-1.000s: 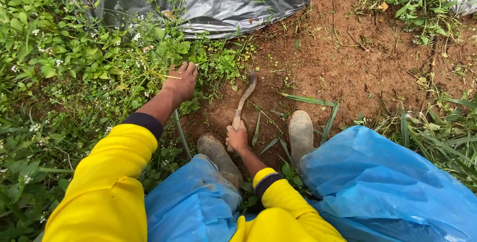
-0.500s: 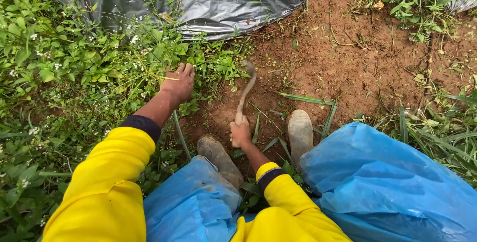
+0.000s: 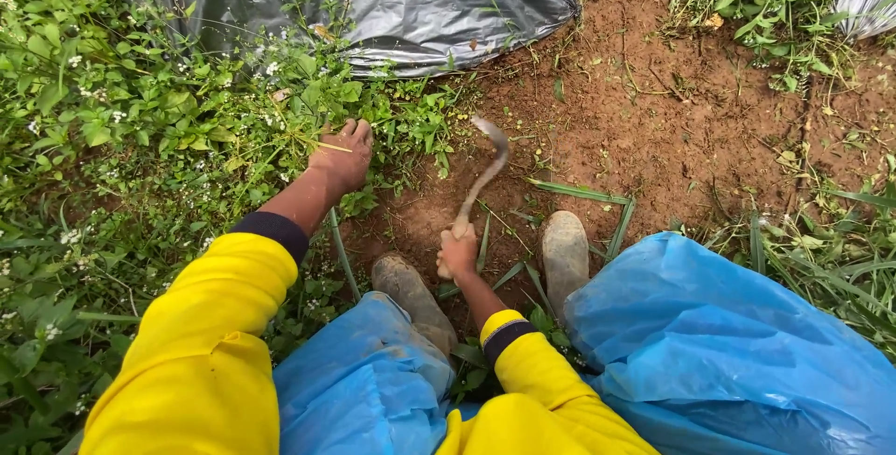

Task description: Using hands and a sickle to remove weeds from the soil next to plastic-covered garden beds.

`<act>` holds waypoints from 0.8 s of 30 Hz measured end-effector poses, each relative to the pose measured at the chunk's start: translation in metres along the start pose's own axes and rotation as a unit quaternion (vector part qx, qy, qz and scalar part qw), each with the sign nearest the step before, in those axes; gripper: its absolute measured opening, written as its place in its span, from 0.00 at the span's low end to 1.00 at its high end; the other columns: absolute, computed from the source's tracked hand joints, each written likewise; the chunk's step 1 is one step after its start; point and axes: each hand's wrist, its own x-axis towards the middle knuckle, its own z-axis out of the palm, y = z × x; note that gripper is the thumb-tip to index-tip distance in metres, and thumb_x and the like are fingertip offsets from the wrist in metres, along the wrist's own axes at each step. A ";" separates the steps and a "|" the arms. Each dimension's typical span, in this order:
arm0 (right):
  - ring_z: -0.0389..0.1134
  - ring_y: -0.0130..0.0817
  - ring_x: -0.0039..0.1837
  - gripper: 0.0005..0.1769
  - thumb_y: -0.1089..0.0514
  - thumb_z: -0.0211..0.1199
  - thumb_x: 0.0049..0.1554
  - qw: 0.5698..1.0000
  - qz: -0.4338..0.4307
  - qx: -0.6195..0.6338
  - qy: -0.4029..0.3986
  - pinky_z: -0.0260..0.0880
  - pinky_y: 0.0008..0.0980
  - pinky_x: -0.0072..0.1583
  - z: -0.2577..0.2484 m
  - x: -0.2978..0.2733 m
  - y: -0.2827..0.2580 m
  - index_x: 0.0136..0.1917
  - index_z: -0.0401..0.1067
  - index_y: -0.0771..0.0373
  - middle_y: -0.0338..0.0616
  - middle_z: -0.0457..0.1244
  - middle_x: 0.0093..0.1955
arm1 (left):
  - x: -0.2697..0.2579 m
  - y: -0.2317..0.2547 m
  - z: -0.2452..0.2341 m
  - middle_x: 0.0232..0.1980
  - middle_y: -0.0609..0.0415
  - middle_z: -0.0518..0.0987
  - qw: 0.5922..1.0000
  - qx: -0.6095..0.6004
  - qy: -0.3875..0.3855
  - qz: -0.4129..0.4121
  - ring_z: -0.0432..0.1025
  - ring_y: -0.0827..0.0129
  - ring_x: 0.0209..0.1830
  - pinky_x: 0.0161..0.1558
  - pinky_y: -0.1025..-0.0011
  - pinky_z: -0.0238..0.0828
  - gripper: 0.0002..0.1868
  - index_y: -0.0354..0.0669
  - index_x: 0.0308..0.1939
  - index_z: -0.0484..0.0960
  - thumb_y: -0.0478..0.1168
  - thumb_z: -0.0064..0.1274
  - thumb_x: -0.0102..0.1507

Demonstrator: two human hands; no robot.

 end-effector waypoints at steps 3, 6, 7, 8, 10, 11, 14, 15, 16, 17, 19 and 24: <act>0.65 0.32 0.31 0.41 0.60 0.55 0.62 0.991 0.050 0.002 -0.124 0.72 0.33 0.31 0.023 -0.033 0.002 0.82 0.40 0.70 0.48 0.62 0.35 | -0.004 -0.002 -0.002 0.61 0.45 0.65 1.000 0.008 0.008 0.004 0.61 0.53 0.71 0.70 0.37 0.58 0.38 0.33 0.74 0.65 0.52 0.55 0.66; 0.65 0.36 0.27 0.18 0.61 0.57 0.56 0.996 0.028 -0.043 -0.074 0.71 0.37 0.26 0.001 -0.058 -0.051 0.60 0.65 0.67 0.50 0.62 0.31 | 0.013 -0.004 0.012 0.61 0.47 0.65 0.999 -0.022 0.027 0.001 0.60 0.54 0.71 0.69 0.36 0.58 0.36 0.33 0.73 0.66 0.50 0.55 0.66; 0.65 0.36 0.27 0.18 0.61 0.57 0.56 0.996 0.028 -0.043 -0.073 0.71 0.37 0.26 -0.003 -0.051 -0.047 0.60 0.65 0.67 0.50 0.62 0.31 | 0.010 -0.002 0.012 0.61 0.47 0.65 0.999 -0.022 0.027 0.002 0.60 0.54 0.71 0.69 0.36 0.58 0.36 0.33 0.73 0.66 0.50 0.55 0.66; 0.67 0.36 0.34 0.32 0.57 0.57 0.60 0.998 0.036 -0.028 -0.042 0.75 0.37 0.33 -0.005 -0.043 -0.044 0.72 0.49 0.67 0.53 0.63 0.39 | 0.007 -0.002 0.011 0.61 0.48 0.65 0.999 -0.024 0.030 -0.003 0.61 0.54 0.71 0.69 0.38 0.58 0.34 0.34 0.72 0.67 0.48 0.54 0.66; 0.69 0.35 0.41 0.47 0.54 0.56 0.63 0.999 0.043 -0.012 -0.013 0.79 0.37 0.39 -0.002 -0.015 -0.038 0.83 0.33 0.67 0.57 0.63 0.47 | 0.008 -0.004 0.015 0.61 0.48 0.66 0.999 -0.026 0.034 -0.009 0.61 0.55 0.70 0.69 0.40 0.59 0.32 0.34 0.71 0.68 0.47 0.53 0.66; 0.70 0.35 0.36 0.47 0.56 0.58 0.60 0.996 0.027 0.045 0.073 0.78 0.37 0.36 0.003 0.005 -0.035 0.83 0.36 0.65 0.53 0.65 0.43 | 0.011 -0.006 0.021 0.61 0.48 0.65 0.999 -0.024 0.031 -0.009 0.61 0.55 0.70 0.69 0.39 0.58 0.33 0.34 0.71 0.68 0.47 0.53 0.66; 0.71 0.37 0.33 0.43 0.57 0.60 0.58 0.996 0.028 0.015 0.088 0.78 0.39 0.32 0.005 -0.010 -0.044 0.79 0.45 0.70 0.52 0.66 0.38 | 0.012 -0.007 0.027 0.60 0.49 0.65 0.999 -0.022 0.032 -0.012 0.61 0.56 0.69 0.68 0.40 0.59 0.32 0.34 0.71 0.68 0.46 0.51 0.66; 0.70 0.39 0.33 0.40 0.56 0.61 0.59 0.996 0.048 -0.069 0.018 0.77 0.40 0.32 0.004 -0.028 -0.049 0.77 0.52 0.77 0.55 0.66 0.37 | 0.011 -0.006 0.028 0.60 0.49 0.65 0.999 -0.020 0.032 -0.011 0.62 0.57 0.68 0.67 0.41 0.59 0.30 0.34 0.71 0.68 0.45 0.50 0.67; 0.70 0.39 0.33 0.40 0.56 0.61 0.59 0.996 0.052 -0.069 0.021 0.77 0.40 0.32 0.006 -0.037 -0.040 0.77 0.52 0.77 0.55 0.66 0.37 | 0.016 -0.007 0.033 0.60 0.49 0.65 0.999 -0.020 0.030 -0.006 0.62 0.57 0.68 0.67 0.41 0.59 0.30 0.34 0.71 0.68 0.45 0.50 0.67; 0.70 0.37 0.34 0.43 0.57 0.59 0.59 0.994 0.043 -0.091 -0.035 0.76 0.37 0.32 0.008 -0.047 -0.031 0.79 0.45 0.77 0.63 0.65 0.46 | 0.020 -0.007 0.039 0.59 0.48 0.65 0.999 -0.022 0.029 -0.006 0.61 0.55 0.69 0.67 0.39 0.59 0.32 0.34 0.71 0.68 0.45 0.52 0.65; 0.70 0.35 0.35 0.46 0.59 0.58 0.60 0.989 0.027 -0.111 -0.094 0.75 0.35 0.32 0.007 -0.051 -0.031 0.81 0.38 0.77 0.70 0.64 0.55 | 0.019 -0.011 0.027 0.59 0.48 0.65 0.999 -0.021 0.033 -0.012 0.61 0.54 0.70 0.66 0.37 0.59 0.33 0.34 0.71 0.68 0.45 0.54 0.64; 0.67 0.38 0.29 0.14 0.62 0.58 0.56 0.993 -0.036 -0.115 -0.008 0.70 0.33 0.28 -0.019 -0.049 -0.049 0.55 0.65 0.69 0.53 0.63 0.35 | 0.015 -0.006 0.015 0.60 0.48 0.67 0.999 -0.016 0.039 -0.004 0.62 0.55 0.69 0.66 0.38 0.61 0.34 0.36 0.70 0.69 0.47 0.55 0.63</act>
